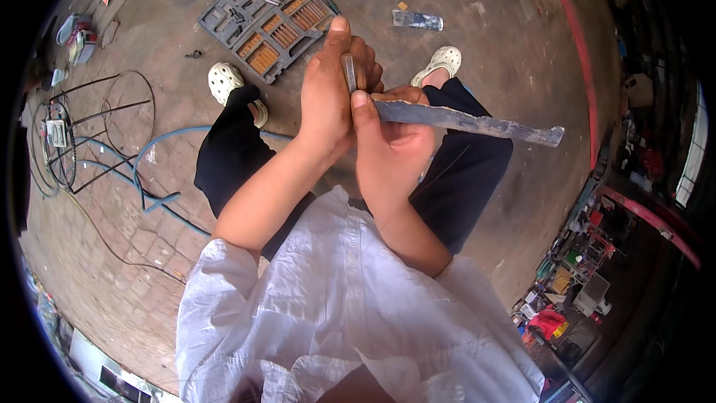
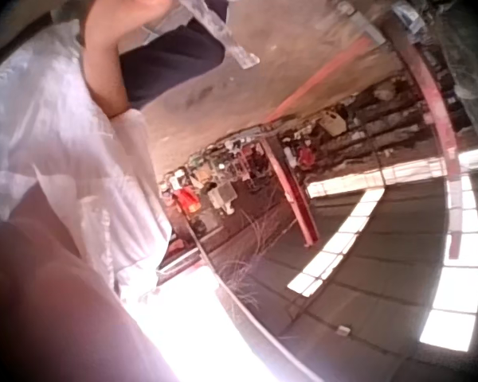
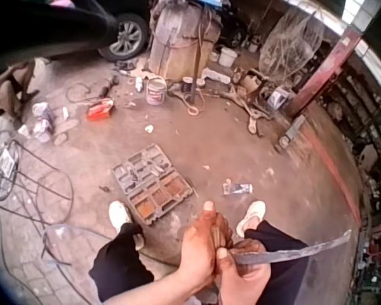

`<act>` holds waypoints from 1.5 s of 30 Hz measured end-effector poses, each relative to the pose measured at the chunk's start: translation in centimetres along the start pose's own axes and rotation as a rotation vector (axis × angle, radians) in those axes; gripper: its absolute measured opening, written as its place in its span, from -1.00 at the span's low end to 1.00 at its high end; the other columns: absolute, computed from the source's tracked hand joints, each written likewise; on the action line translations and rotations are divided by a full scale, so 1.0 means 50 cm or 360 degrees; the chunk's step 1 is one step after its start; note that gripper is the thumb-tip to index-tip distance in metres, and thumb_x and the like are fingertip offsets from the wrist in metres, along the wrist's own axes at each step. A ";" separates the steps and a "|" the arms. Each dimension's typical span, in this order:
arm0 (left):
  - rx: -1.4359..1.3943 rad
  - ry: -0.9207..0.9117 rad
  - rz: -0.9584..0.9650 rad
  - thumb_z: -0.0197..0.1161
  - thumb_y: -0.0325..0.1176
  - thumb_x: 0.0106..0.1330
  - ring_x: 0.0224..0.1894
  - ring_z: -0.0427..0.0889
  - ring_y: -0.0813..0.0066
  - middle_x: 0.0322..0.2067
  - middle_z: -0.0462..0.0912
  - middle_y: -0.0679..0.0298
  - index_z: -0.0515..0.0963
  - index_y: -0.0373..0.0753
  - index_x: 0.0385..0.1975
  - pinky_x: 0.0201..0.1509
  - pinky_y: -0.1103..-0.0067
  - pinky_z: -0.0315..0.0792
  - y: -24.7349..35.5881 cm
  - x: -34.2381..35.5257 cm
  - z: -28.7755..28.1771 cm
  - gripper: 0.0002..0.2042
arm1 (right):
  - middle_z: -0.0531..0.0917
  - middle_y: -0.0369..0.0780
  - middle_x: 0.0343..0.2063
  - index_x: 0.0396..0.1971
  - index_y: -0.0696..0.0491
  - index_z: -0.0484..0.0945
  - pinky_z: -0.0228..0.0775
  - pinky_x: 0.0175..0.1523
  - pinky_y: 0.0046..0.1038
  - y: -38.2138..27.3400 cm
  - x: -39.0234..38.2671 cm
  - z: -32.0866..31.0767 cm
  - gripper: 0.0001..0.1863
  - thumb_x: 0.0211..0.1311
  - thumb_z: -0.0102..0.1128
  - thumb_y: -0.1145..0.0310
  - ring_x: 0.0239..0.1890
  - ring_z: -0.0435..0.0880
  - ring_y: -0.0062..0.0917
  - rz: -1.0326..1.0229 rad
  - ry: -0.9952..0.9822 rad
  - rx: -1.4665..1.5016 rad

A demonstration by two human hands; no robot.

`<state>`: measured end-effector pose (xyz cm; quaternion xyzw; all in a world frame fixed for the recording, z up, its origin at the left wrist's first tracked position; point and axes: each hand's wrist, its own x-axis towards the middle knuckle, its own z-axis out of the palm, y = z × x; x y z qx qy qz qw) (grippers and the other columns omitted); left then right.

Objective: The person uses a file to sharpen a metal strip by hand, holding the strip firmly against their leg.

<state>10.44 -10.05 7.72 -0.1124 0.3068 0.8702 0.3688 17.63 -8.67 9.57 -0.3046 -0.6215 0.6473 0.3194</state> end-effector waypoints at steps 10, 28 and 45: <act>0.0061 0.0002 -0.0023 -0.06 0.04 0.39 -0.72 0.05 0.63 -0.78 0.08 0.45 0.10 -0.09 -0.77 -0.65 0.62 -0.01 0.003 0.000 -0.005 -0.49 | 0.41 -0.34 -0.46 -0.45 0.10 0.34 0.22 -0.22 -0.71 0.022 -0.020 -0.026 -0.79 0.12 0.19 0.67 -0.39 0.36 -0.76 -0.0057 0.0015 -0.0103; 0.0196 -0.0007 0.0088 -0.10 0.02 0.41 -0.69 0.14 0.62 -0.76 0.13 0.43 0.15 -0.11 -0.74 -0.62 0.63 0.08 -0.013 0.014 -0.003 -0.51 | 0.46 -0.32 -0.42 -0.40 0.15 0.38 0.27 -0.24 -0.69 0.054 -0.015 -0.046 -0.84 0.14 0.20 0.64 -0.39 0.41 -0.75 -0.0342 0.0015 -0.0241; -0.0028 0.0098 -0.0146 -0.02 0.01 0.38 -0.74 0.11 0.63 -0.78 0.10 0.44 0.14 -0.10 -0.76 -0.68 0.64 0.01 -0.010 0.020 -0.006 -0.51 | 0.42 -0.31 -0.44 -0.47 0.13 0.35 0.22 -0.18 -0.68 0.040 -0.021 -0.043 -0.82 0.13 0.18 0.66 -0.36 0.36 -0.73 -0.0119 0.0020 -0.0220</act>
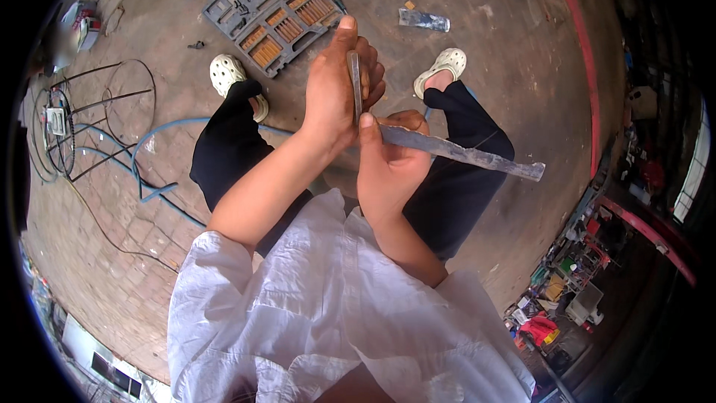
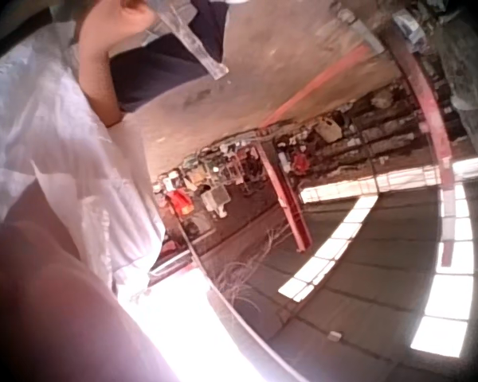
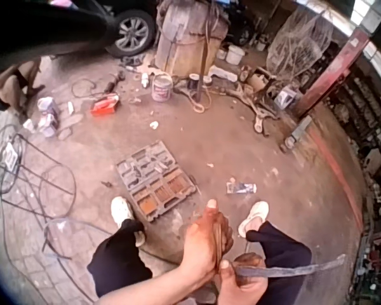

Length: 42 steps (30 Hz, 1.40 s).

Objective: The person uses a file to sharpen a metal strip by hand, holding the strip firmly against their leg.

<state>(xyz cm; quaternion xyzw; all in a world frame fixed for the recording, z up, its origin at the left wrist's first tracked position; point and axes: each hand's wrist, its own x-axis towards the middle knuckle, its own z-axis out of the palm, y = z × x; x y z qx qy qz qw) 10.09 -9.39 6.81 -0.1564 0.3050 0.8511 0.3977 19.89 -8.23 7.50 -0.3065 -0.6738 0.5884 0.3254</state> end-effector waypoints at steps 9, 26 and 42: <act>-0.0012 0.0051 0.0018 0.00 0.05 0.35 -0.81 0.05 0.67 -0.84 0.06 0.45 0.14 -0.07 -0.79 -0.75 0.66 -0.07 0.001 0.003 0.010 -0.49 | 0.41 -0.31 -0.43 -0.46 0.13 0.35 0.20 -0.19 -0.68 0.005 0.008 0.006 -0.81 0.11 0.18 0.68 -0.38 0.35 -0.72 -0.0034 -0.0075 0.0016; 0.0360 -0.0147 0.0208 -0.02 -0.01 0.39 -0.65 0.18 0.70 -0.72 0.25 0.44 0.25 -0.13 -0.77 -0.58 0.66 0.09 -0.033 -0.003 -0.009 -0.52 | 0.42 -0.34 -0.45 -0.46 0.15 0.38 0.26 -0.29 -0.73 -0.032 0.078 0.025 -0.84 0.13 0.22 0.59 -0.41 0.40 -0.77 -0.0033 0.0095 0.0122; 0.0410 -0.0274 0.0123 -0.02 0.05 0.38 -0.60 0.23 0.66 -0.70 0.29 0.41 0.30 -0.20 -0.75 -0.51 0.66 0.18 -0.025 -0.009 0.000 -0.48 | 0.43 -0.32 -0.42 -0.43 0.14 0.38 0.26 -0.20 -0.69 -0.027 0.064 -0.001 -0.84 0.12 0.20 0.65 -0.36 0.40 -0.72 -0.0089 0.0020 0.0301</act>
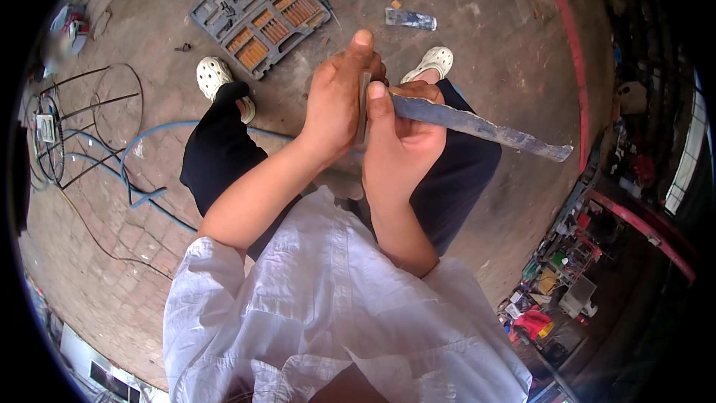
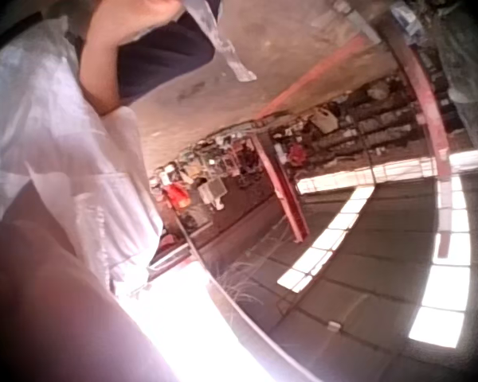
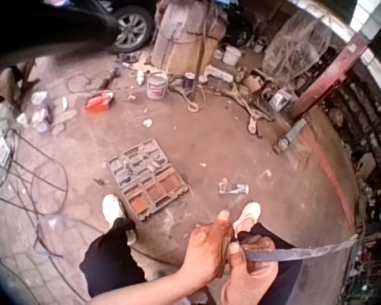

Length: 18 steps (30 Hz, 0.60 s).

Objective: The person uses a file to sharpen a metal strip by hand, holding the strip firmly against their leg.

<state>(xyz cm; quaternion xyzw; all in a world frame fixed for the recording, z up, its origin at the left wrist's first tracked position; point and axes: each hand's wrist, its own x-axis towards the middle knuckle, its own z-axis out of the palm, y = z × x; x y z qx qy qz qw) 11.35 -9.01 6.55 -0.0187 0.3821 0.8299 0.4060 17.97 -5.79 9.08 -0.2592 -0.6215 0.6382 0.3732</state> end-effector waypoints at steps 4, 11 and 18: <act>0.0035 0.0021 0.0047 -0.02 0.03 0.38 -0.60 0.23 0.66 -0.69 0.30 0.41 0.31 -0.21 -0.75 -0.50 0.66 0.18 0.000 0.004 -0.003 -0.48 | 0.43 -0.32 -0.43 -0.45 0.15 0.38 0.25 -0.20 -0.69 0.014 0.004 0.005 -0.85 0.14 0.17 0.66 -0.36 0.39 -0.73 -0.0113 0.0015 -0.0210; 0.0070 0.0002 0.0100 -0.03 0.00 0.40 -0.59 0.24 0.66 -0.69 0.30 0.41 0.31 -0.22 -0.76 -0.49 0.66 0.19 0.016 -0.005 -0.003 -0.49 | 0.41 -0.34 -0.42 -0.44 0.16 0.39 0.24 -0.17 -0.70 0.004 0.008 0.015 -0.85 0.13 0.21 0.63 -0.34 0.38 -0.74 -0.0023 -0.0008 -0.0145; -0.0001 0.0021 0.0065 -0.01 -0.03 0.40 -0.61 0.18 0.68 -0.70 0.25 0.44 0.28 -0.19 -0.76 -0.53 0.66 0.13 0.002 -0.002 -0.005 -0.51 | 0.43 -0.34 -0.44 -0.43 0.16 0.40 0.26 -0.15 -0.68 0.000 0.005 0.012 -0.84 0.12 0.23 0.62 -0.32 0.42 -0.74 -0.0023 -0.0013 -0.0175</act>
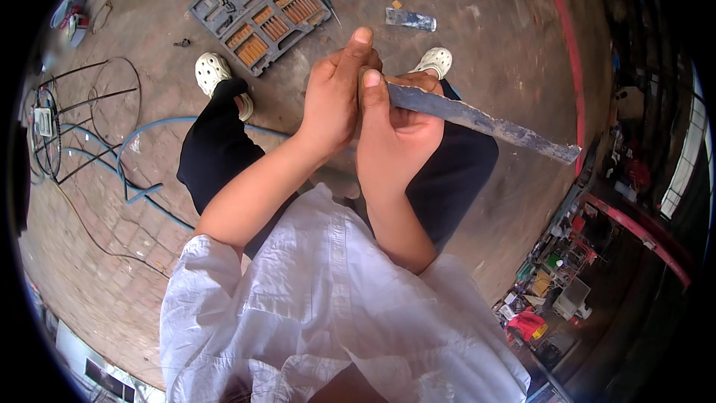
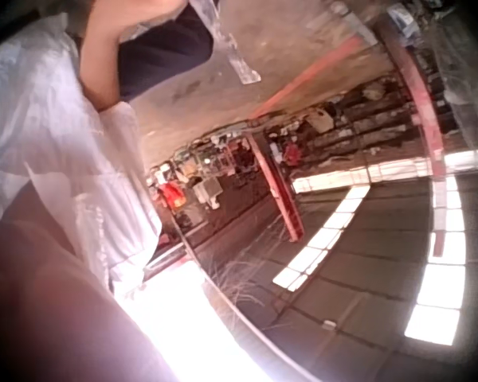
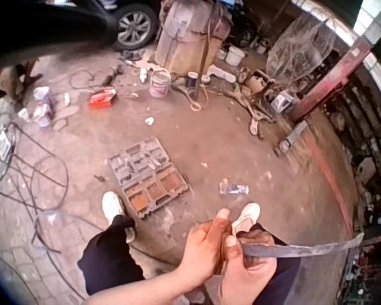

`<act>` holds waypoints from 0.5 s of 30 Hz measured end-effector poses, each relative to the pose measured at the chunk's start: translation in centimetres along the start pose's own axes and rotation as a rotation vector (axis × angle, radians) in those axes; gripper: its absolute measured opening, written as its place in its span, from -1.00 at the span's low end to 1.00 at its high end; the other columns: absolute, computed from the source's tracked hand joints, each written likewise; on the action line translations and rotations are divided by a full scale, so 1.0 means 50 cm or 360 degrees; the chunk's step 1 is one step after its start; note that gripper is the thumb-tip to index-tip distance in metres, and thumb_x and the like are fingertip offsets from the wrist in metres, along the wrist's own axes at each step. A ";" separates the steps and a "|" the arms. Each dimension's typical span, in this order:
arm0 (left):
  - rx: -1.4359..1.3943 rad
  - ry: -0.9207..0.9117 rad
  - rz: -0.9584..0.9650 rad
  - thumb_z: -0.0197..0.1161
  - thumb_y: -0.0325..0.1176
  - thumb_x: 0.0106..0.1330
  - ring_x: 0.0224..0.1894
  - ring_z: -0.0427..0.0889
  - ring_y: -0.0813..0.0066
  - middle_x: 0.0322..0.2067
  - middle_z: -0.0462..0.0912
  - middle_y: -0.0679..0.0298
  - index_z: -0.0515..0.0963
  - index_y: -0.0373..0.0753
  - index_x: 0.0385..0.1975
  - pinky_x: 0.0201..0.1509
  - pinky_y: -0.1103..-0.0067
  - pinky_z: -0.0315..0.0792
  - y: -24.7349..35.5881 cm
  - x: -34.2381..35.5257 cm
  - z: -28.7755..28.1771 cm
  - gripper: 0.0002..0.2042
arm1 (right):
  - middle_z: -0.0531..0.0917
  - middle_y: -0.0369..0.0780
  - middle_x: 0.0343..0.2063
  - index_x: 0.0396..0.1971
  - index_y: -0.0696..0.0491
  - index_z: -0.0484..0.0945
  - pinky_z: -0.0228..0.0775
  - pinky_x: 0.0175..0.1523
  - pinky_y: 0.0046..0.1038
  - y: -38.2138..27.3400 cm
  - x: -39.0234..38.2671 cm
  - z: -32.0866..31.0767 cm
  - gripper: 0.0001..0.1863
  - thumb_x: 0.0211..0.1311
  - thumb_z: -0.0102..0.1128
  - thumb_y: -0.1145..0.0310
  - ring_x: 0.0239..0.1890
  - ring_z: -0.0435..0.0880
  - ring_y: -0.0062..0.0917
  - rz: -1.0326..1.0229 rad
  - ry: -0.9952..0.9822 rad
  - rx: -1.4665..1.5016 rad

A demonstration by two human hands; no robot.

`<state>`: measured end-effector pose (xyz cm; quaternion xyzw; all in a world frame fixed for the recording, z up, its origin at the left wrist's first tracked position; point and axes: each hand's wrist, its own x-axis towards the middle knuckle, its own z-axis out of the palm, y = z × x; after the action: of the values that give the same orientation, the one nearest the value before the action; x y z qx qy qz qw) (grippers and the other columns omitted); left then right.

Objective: The person uses a file to sharpen a metal strip by hand, holding the strip firmly against their leg.

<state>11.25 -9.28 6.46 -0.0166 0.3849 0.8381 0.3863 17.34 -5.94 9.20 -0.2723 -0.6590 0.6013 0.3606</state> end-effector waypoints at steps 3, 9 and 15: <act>-0.0030 0.0043 -0.0028 -0.01 -0.04 0.40 -0.62 0.16 0.70 -0.71 0.23 0.46 0.28 -0.18 -0.76 -0.54 0.67 0.12 -0.001 -0.001 0.008 -0.51 | 0.43 -0.33 -0.44 -0.44 0.16 0.39 0.25 -0.15 -0.68 0.012 -0.017 -0.008 -0.85 0.12 0.21 0.63 -0.32 0.41 -0.74 -0.0043 0.0074 -0.0018; -0.0068 0.0019 -0.0027 -0.01 -0.04 0.40 -0.63 0.17 0.71 -0.71 0.26 0.46 0.30 -0.19 -0.76 -0.55 0.68 0.13 0.010 -0.004 0.011 -0.51 | 0.43 -0.32 -0.41 -0.44 0.16 0.39 0.25 -0.13 -0.67 0.011 0.001 -0.005 -0.85 0.12 0.21 0.63 -0.29 0.41 -0.72 0.0024 0.0025 -0.0003; 0.0029 0.0023 0.0028 -0.02 -0.04 0.41 -0.63 0.17 0.70 -0.73 0.26 0.45 0.29 -0.19 -0.77 -0.55 0.68 0.13 0.001 0.003 0.009 -0.50 | 0.42 -0.32 -0.39 -0.44 0.15 0.38 0.28 -0.15 -0.69 -0.009 0.014 0.007 -0.84 0.13 0.21 0.63 -0.29 0.42 -0.73 0.0129 0.0001 0.0089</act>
<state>11.26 -8.91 6.77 -0.0158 0.3955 0.8376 0.3764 16.69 -5.62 9.73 -0.2889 -0.6303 0.6333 0.3437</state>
